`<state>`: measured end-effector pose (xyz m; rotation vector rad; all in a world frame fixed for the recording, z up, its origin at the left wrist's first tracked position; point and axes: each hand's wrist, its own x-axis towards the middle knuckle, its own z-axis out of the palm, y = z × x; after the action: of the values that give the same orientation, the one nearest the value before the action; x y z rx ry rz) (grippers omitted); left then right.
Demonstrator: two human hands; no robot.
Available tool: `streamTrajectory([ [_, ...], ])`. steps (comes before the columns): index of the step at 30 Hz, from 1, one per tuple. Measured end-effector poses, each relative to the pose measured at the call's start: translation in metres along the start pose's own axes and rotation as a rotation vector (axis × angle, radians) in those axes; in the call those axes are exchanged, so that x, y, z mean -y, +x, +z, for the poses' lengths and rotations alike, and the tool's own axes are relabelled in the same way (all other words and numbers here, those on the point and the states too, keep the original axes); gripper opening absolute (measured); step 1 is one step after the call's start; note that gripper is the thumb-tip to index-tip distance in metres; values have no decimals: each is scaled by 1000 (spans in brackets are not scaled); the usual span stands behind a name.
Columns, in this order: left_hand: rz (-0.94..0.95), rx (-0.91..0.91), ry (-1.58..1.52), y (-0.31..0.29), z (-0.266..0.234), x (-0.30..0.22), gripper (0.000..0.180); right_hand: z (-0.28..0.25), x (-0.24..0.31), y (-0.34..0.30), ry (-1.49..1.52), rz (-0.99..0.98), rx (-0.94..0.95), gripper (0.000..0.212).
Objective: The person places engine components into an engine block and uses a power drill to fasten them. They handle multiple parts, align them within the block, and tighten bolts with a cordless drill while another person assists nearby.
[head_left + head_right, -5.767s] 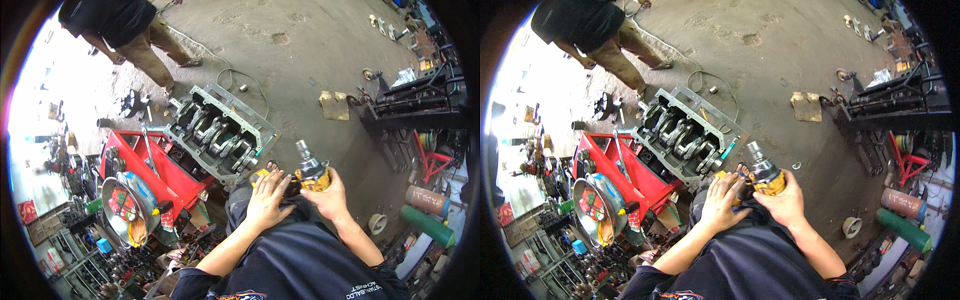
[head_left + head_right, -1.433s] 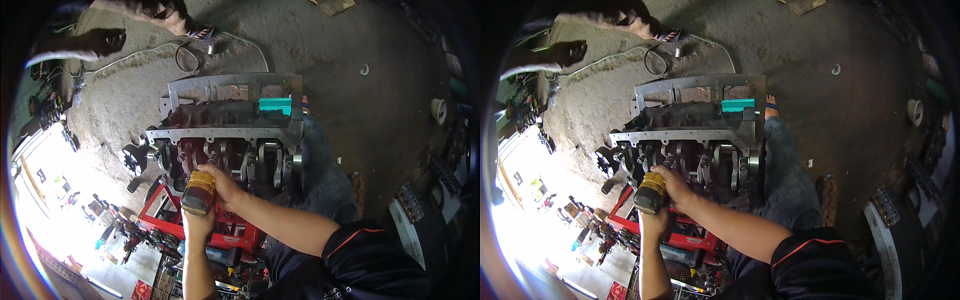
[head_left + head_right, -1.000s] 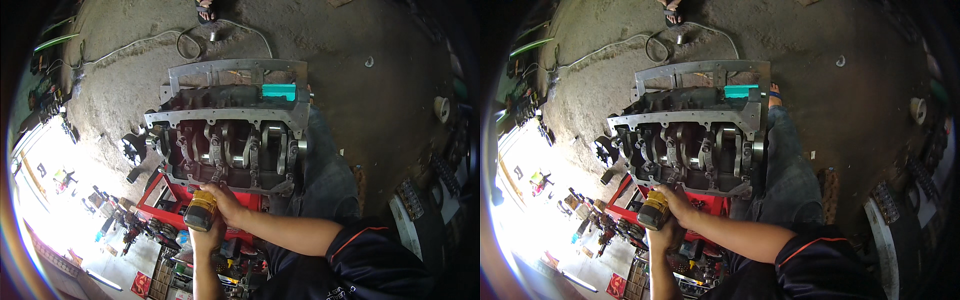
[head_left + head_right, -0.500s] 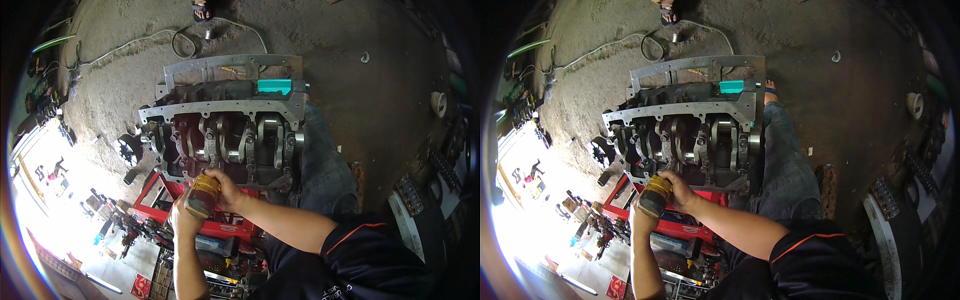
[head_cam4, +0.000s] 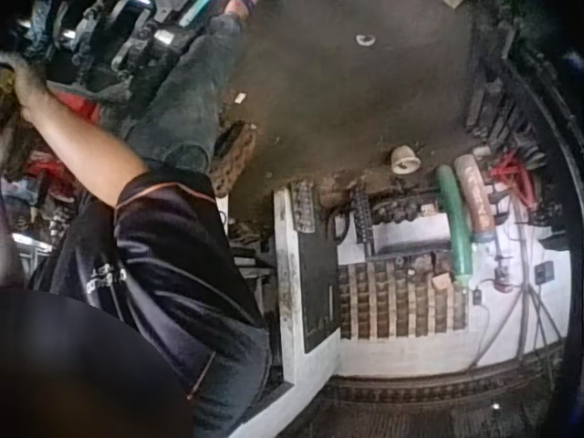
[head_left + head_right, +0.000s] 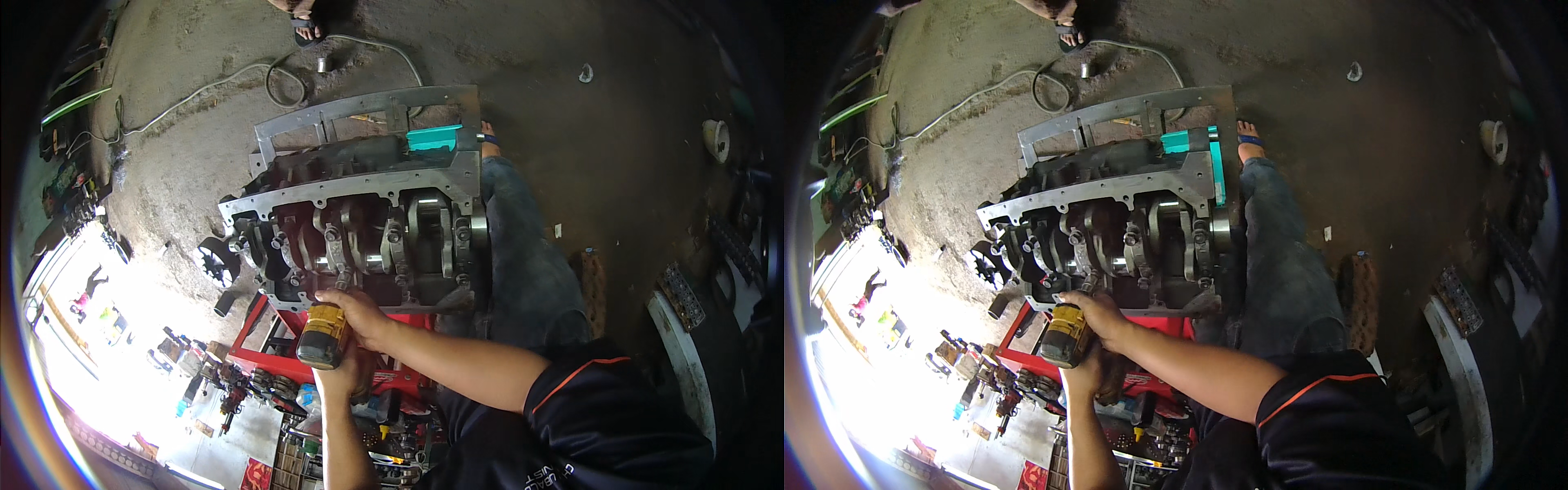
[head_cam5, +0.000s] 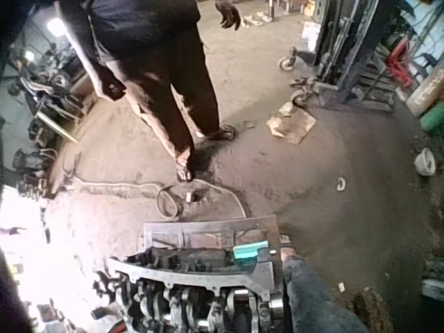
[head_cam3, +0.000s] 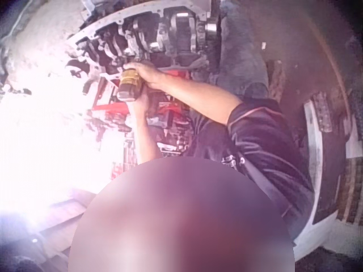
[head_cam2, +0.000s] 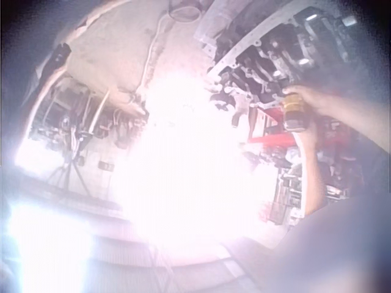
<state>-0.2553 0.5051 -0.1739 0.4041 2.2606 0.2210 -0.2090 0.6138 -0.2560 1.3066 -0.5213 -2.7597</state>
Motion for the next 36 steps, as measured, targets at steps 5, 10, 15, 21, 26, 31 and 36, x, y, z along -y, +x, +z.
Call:
streamTrajectory([
  [5,133,45,218,11,-29,-31,40,-13,6,5,289,164,183,30],
  [10,140,93,435,38,-57,-33,28,-12,1,11,451,163,172,30],
  [15,331,172,447,33,-45,5,33,-11,2,24,361,172,129,25],
  [21,78,71,-13,4,-11,11,33,-1,4,27,259,218,-53,21],
  [26,47,-4,-23,-24,-21,-19,33,25,3,-1,179,183,-96,17],
  [31,140,41,154,5,-44,-30,32,41,29,6,228,96,114,16],
  [36,385,-9,317,53,-34,-37,36,31,61,27,248,87,123,23],
])
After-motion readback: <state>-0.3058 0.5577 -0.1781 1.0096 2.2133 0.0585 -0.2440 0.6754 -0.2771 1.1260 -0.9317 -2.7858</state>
